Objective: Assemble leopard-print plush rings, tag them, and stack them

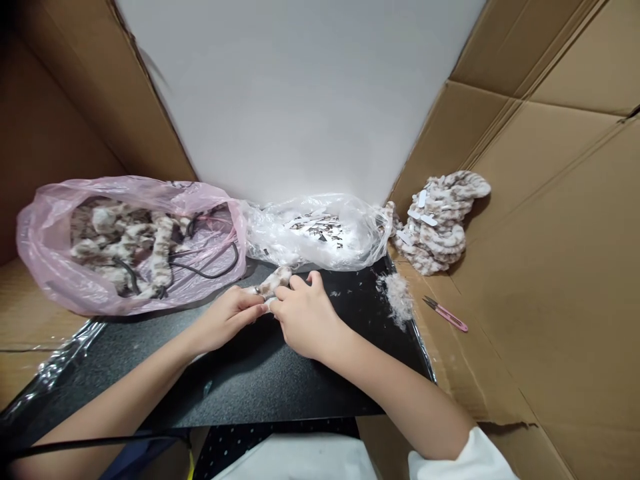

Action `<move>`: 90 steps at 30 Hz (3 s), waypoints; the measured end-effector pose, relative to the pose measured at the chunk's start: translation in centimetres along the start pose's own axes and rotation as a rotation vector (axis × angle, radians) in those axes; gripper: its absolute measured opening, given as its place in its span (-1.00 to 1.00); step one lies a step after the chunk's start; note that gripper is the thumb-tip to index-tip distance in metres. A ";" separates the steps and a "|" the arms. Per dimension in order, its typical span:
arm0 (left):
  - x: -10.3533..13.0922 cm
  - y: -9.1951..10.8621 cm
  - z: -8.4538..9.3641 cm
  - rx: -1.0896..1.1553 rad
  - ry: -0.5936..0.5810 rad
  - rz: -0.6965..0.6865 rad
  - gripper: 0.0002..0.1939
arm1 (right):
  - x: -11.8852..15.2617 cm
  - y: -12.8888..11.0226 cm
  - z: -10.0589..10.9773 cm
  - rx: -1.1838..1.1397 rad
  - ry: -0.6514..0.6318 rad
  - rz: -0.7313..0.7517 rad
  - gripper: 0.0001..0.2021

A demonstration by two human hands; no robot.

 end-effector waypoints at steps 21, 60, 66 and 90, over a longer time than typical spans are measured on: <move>0.8 2.1 -1.5 0.127 -0.082 -0.017 -0.59 | 2.9 1.9 0.2 -0.209 -0.108 -0.198 -0.74; 2.1 -0.1 -0.8 -0.645 -0.017 0.062 -0.67 | 5.8 8.2 -0.7 -0.914 0.327 -0.247 -0.90; 0.3 2.3 3.7 -0.117 0.224 0.083 -0.76 | 5.3 11.4 0.9 -1.065 0.598 -0.298 -0.51; -3.5 1.6 -3.0 0.567 0.183 0.005 -0.67 | 3.1 7.7 -1.1 -1.350 0.087 -0.056 -0.72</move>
Point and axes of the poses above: each hand's wrist, its own x-axis away from the middle knuckle, its own z-axis out of the back of the hand, y = z × x, the point moved 7 cm from there along -x, towards the middle knuckle, and after that the axes turned 13 degrees about -z, right-handed, at the moved point
